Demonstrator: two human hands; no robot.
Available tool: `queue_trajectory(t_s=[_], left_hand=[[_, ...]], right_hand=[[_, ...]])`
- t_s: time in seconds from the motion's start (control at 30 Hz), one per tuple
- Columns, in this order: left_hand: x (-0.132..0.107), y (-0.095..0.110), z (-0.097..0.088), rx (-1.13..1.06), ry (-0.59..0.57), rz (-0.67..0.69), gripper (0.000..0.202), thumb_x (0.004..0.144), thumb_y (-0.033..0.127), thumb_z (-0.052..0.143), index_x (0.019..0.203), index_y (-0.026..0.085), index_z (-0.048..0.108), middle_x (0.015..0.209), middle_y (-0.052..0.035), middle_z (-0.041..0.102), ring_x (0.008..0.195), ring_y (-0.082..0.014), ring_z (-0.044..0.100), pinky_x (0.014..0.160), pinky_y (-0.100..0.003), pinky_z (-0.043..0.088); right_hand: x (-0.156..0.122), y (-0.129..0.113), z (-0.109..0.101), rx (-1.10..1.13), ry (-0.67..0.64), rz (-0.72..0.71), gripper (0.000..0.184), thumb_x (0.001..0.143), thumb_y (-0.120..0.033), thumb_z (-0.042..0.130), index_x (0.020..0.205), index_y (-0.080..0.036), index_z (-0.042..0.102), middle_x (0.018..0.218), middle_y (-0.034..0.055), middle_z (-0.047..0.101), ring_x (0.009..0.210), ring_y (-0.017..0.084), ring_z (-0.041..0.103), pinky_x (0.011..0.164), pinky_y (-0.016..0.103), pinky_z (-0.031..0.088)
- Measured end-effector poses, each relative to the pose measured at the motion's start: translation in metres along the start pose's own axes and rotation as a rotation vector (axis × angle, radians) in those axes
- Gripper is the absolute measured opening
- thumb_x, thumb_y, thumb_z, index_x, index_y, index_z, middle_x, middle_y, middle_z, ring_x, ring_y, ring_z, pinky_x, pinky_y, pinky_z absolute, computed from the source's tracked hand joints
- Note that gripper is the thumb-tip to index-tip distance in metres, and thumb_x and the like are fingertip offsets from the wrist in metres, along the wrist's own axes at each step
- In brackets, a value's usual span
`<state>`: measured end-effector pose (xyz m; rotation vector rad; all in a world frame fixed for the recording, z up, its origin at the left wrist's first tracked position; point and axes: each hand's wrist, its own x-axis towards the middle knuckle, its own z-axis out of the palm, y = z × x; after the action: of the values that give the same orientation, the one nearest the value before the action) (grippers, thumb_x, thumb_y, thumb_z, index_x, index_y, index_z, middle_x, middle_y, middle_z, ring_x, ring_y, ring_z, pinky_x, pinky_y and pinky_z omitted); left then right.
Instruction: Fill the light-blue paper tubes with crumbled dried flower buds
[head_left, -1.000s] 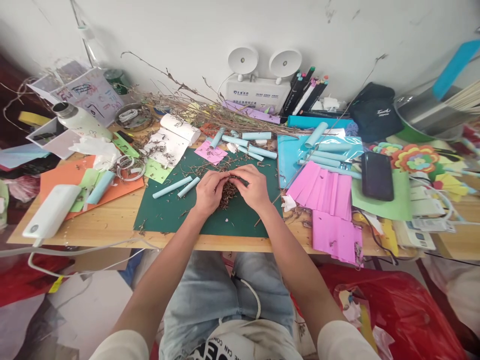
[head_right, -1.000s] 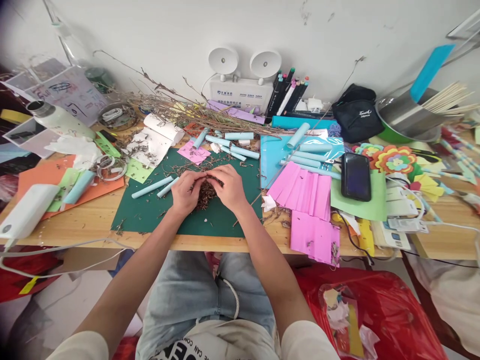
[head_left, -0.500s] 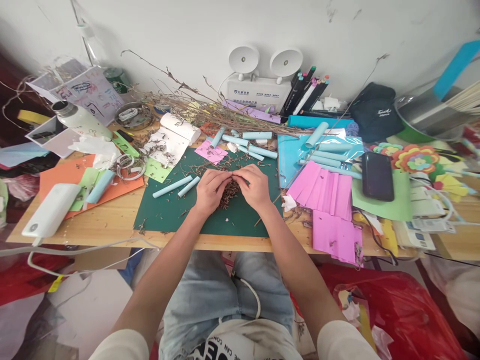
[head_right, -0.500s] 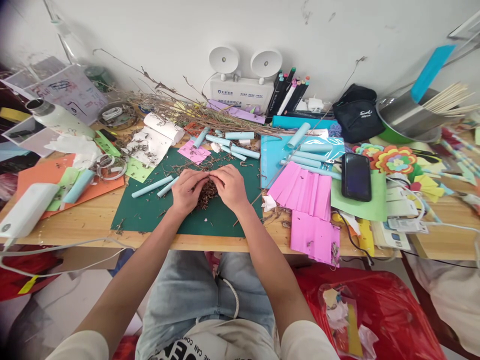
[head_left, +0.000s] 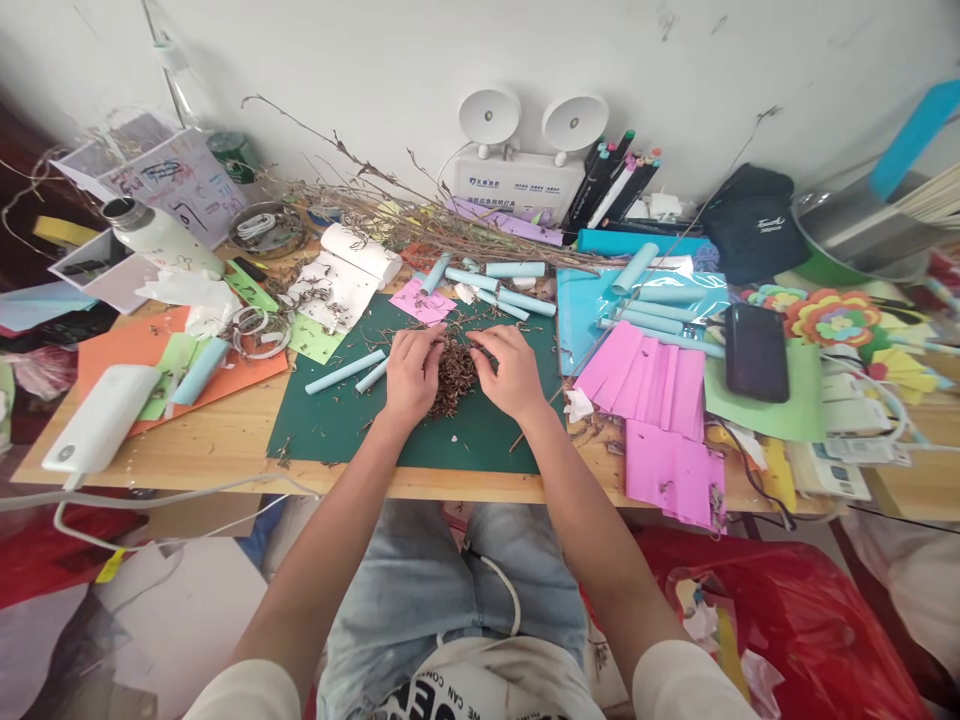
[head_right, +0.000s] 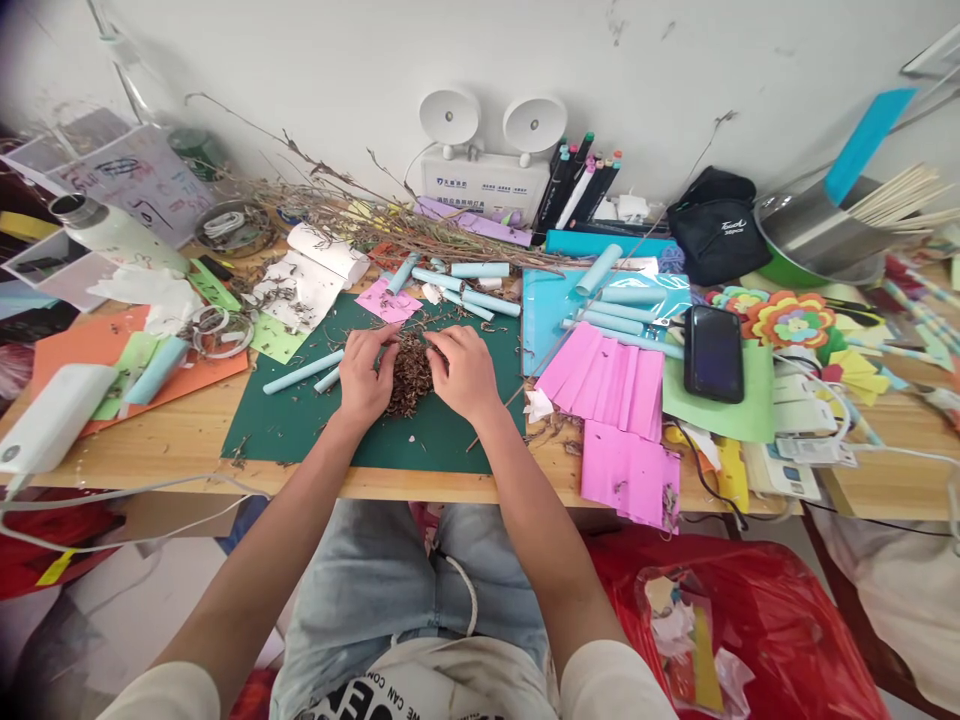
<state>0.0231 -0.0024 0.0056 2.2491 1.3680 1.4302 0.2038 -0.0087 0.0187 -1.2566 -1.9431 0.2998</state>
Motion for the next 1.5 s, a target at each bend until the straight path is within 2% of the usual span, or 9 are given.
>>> queue_trajectory(t_s=[0.13, 0.23, 0.4, 0.53, 0.67, 0.97, 1.27, 1.4, 1.5], left_hand=[[-0.001, 0.000, -0.001, -0.006, 0.006, -0.017, 0.027, 0.100, 0.023, 0.039, 0.110, 0.020, 0.064, 0.111, -0.0087, 0.067, 0.104, -0.0221, 0.058, 0.094, -0.040, 0.045], [-0.002, -0.001, -0.002, 0.007, 0.070, -0.071, 0.030, 0.101, 0.024, 0.036, 0.109, 0.020, 0.064, 0.109, -0.0095, 0.066, 0.104, -0.0219, 0.058, 0.093, -0.039, 0.045], [0.000, 0.000, -0.005, 0.015, 0.127, -0.127, 0.028, 0.101, 0.026, 0.038, 0.108, 0.017, 0.064, 0.101, -0.0094, 0.066, 0.097, -0.0205, 0.058, 0.088, -0.035, 0.047], [0.002, 0.006, -0.006, -0.016, 0.007, -0.058, 0.025, 0.099, 0.030, 0.047, 0.115, 0.018, 0.063, 0.103, -0.0076, 0.068, 0.097, -0.0200, 0.058, 0.089, -0.035, 0.047], [0.001, 0.010, 0.000, -0.079, -0.113, 0.054, 0.026, 0.094, 0.034, 0.058, 0.114, 0.019, 0.065, 0.100, -0.0059, 0.072, 0.093, -0.0193, 0.059, 0.085, -0.034, 0.049], [0.001, 0.000, 0.000, -0.014, 0.010, -0.062, 0.019, 0.096, 0.029, 0.055, 0.087, 0.019, 0.068, 0.083, -0.0041, 0.069, 0.083, -0.0176, 0.058, 0.076, -0.032, 0.049], [-0.004, 0.000, 0.007, 0.007, -0.177, 0.111, 0.032, 0.098, 0.021, 0.045, 0.125, 0.019, 0.062, 0.108, -0.0087, 0.070, 0.100, -0.0217, 0.055, 0.089, -0.040, 0.049], [-0.002, 0.006, 0.001, 0.005, -0.138, 0.075, 0.024, 0.098, 0.025, 0.048, 0.108, 0.020, 0.069, 0.119, -0.0089, 0.067, 0.106, -0.0219, 0.055, 0.095, -0.042, 0.046], [0.000, 0.008, -0.008, 0.012, -0.029, -0.018, 0.027, 0.099, 0.026, 0.044, 0.089, 0.019, 0.068, 0.106, -0.0076, 0.070, 0.100, -0.0201, 0.057, 0.092, -0.039, 0.046]], right_hand=[[-0.003, -0.009, 0.001, 0.006, -0.150, -0.022, 0.029, 0.084, -0.035, 0.068, 0.110, -0.023, 0.069, 0.099, 0.0070, 0.068, 0.095, 0.024, 0.061, 0.083, 0.037, 0.051], [-0.004, -0.008, 0.004, 0.009, -0.220, -0.025, 0.020, 0.086, -0.021, 0.063, 0.104, -0.023, 0.071, 0.098, 0.0059, 0.069, 0.090, 0.021, 0.065, 0.079, 0.033, 0.052], [0.000, 0.005, 0.003, 0.097, 0.024, 0.006, 0.019, 0.088, -0.011, 0.055, 0.093, -0.021, 0.071, 0.090, 0.0046, 0.070, 0.083, 0.018, 0.066, 0.077, 0.030, 0.051], [0.001, 0.006, 0.002, 0.147, 0.161, 0.050, 0.012, 0.088, -0.016, 0.059, 0.089, -0.019, 0.070, 0.084, 0.0040, 0.071, 0.076, 0.016, 0.066, 0.072, 0.028, 0.051], [0.000, 0.000, 0.006, 0.211, 0.155, 0.114, 0.010, 0.087, -0.020, 0.061, 0.086, -0.021, 0.071, 0.080, 0.0023, 0.071, 0.067, 0.015, 0.064, 0.066, 0.027, 0.051], [0.002, 0.004, 0.001, 0.134, 0.146, 0.101, 0.015, 0.091, -0.024, 0.056, 0.085, -0.019, 0.069, 0.080, 0.0039, 0.069, 0.073, 0.016, 0.063, 0.070, 0.028, 0.049], [-0.001, 0.005, 0.003, 0.024, 0.000, 0.086, 0.034, 0.087, -0.014, 0.046, 0.111, -0.021, 0.069, 0.106, 0.0083, 0.067, 0.099, 0.023, 0.062, 0.089, 0.037, 0.052], [-0.002, -0.003, 0.001, 0.007, 0.004, 0.034, 0.031, 0.090, -0.017, 0.047, 0.113, -0.021, 0.069, 0.109, 0.0089, 0.065, 0.104, 0.025, 0.058, 0.094, 0.040, 0.050], [-0.003, -0.005, 0.003, -0.038, -0.074, -0.001, 0.028, 0.091, -0.030, 0.057, 0.116, -0.022, 0.068, 0.106, 0.0088, 0.065, 0.101, 0.025, 0.057, 0.090, 0.040, 0.050]])
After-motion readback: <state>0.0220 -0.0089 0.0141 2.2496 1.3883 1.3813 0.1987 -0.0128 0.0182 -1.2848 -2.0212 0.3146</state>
